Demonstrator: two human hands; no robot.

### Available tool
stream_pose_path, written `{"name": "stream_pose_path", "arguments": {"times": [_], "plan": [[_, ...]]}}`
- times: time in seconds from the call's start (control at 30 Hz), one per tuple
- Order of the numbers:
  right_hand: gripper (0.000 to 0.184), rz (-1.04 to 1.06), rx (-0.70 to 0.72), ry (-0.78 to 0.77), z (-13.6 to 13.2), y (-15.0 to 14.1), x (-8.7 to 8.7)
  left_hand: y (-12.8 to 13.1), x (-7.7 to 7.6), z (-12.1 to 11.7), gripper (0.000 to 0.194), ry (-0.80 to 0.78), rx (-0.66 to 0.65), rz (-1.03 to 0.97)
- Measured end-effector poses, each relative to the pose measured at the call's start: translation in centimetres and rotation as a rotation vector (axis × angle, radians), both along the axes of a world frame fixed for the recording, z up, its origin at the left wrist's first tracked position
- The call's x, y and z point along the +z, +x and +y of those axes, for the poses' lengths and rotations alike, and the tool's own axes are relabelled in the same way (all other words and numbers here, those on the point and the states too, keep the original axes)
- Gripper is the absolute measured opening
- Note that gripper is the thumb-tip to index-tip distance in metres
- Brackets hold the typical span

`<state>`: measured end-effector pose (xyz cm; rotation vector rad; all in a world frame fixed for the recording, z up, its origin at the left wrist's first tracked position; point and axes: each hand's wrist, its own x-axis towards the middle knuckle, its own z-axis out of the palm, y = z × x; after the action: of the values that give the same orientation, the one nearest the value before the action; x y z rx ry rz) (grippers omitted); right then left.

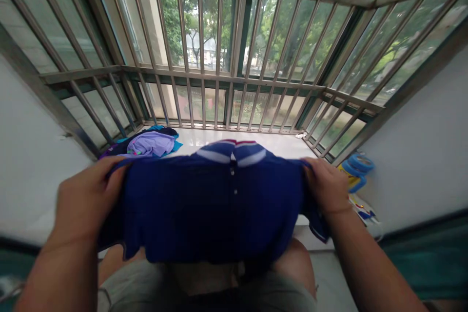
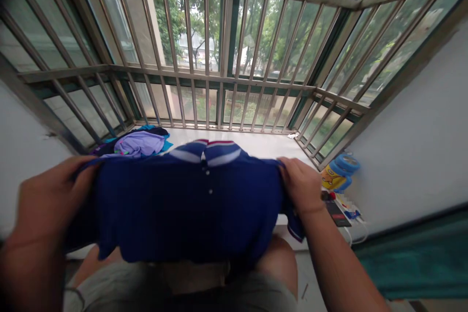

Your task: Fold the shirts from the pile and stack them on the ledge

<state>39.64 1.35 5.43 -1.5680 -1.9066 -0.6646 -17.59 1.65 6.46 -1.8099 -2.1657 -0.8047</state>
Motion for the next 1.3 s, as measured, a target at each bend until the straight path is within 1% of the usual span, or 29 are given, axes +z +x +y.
{"name": "stream_pose_path", "arguments": {"times": [0.03,0.07,0.1,0.13,0.17,0.2,0.23,0.27,0.33,0.37,0.4,0.43,0.5,0.53,0.6,0.63,0.7,0.77,0.87,0.97,1.03,1.1,1.17,1.23,1.3], "plan": [[0.042,0.011,-0.025,-0.097,3.4,-1.3,1.2,1.7,0.9,2.5,0.052,0.048,0.006,-0.010],[0.046,0.013,-0.024,-0.137,6.5,-2.7,2.2,3.4,1.5,5.2,0.053,0.064,-0.007,-0.022],[0.053,0.028,-0.033,-0.153,9.2,-4.0,3.0,5.0,1.8,7.7,0.054,0.043,0.001,-0.046],[0.058,0.046,-0.041,-0.171,11.4,-5.4,3.3,6.3,1.6,10.1,0.053,0.008,0.076,-0.078],[0.053,0.072,-0.060,-0.164,12.9,-6.6,3.3,7.4,0.9,12.1,0.055,-0.052,0.099,-0.071],[0.048,0.103,-0.075,-0.166,13.9,-7.9,2.8,8.4,-0.1,13.8,0.059,-0.107,0.115,-0.043],[0.042,0.124,-0.078,-0.174,14.4,-9.1,1.9,9.2,-1.4,15.1,0.062,-0.170,0.130,-0.029],[0.038,0.137,-0.068,-0.202,14.4,-10.2,0.5,9.9,-2.9,15.9,0.063,-0.230,0.118,-0.013],[0.034,0.134,-0.016,-0.308,13.3,-12.3,-3.1,11.6,-6.5,16.3,0.059,-0.250,-0.001,0.069],[0.033,0.126,0.017,-0.425,12.4,-13.2,-5.2,12.5,-8.4,16.0,0.056,-0.238,-0.098,0.118],[0.032,0.122,0.028,-0.495,11.4,-14.0,-7.5,13.6,-10.4,15.5,0.054,-0.262,-0.207,0.156],[0.034,0.118,0.036,-0.549,10.4,-14.6,-9.7,14.6,-12.5,14.8,0.053,-0.316,-0.300,0.174],[0.042,0.114,0.027,-0.656,8.2,-15.2,-13.8,16.5,-16.4,13.1,0.056,-0.436,-0.423,0.181],[0.046,0.113,0.014,-0.707,7.2,-15.3,-15.6,17.2,-18.3,12.3,0.058,-0.491,-0.464,0.176],[0.054,0.113,-0.016,-0.791,5.3,-15.1,-18.7,18.0,-21.5,10.8,0.063,-0.571,-0.501,0.161],[0.057,0.117,-0.029,-0.817,4.3,-14.9,-19.9,18.1,-22.9,10.2,0.065,-0.581,-0.506,0.159],[0.063,0.128,-0.048,-0.842,2.6,-14.5,-21.8,17.7,-24.8,9.2,0.068,-0.564,-0.505,0.164],[0.068,0.142,-0.057,-0.854,0.9,-14.3,-23.0,16.9,-25.9,8.4,0.070,-0.527,-0.510,0.173],[0.070,0.159,-0.058,-0.855,-1.5,-14.5,-23.9,15.7,-26.6,7.6,0.069,-0.498,-0.525,0.173],[0.068,0.168,-0.051,-0.833,-3.4,-14.9,-23.7,14.9,-26.9,7.1,0.068,-0.489,-0.535,0.173],[0.060,0.169,-0.048,-0.811,-3.8,-14.8,-23.0,14.6,-27.0,6.8,0.067,-0.485,-0.537,0.172],[0.050,0.170,-0.047,-0.780,-3.1,-14.1,-21.9,14.5,-27.0,6.7,0.067,-0.480,-0.540,0.171],[0.043,0.173,-0.071,-0.729,-1.3,-12.4,-20.6,14.5,-26.9,6.7,0.067,-0.478,-0.541,0.170],[0.038,0.214,-0.168,-0.639,1.3,-9.9,-19.6,14.6,-26.8,6.7,0.067,-0.480,-0.541,0.169],[0.031,0.306,-0.340,-0.524,4.1,-7.2,-19.1,14.6,-26.7,6.7,0.067,-0.479,-0.539,0.164]]}}
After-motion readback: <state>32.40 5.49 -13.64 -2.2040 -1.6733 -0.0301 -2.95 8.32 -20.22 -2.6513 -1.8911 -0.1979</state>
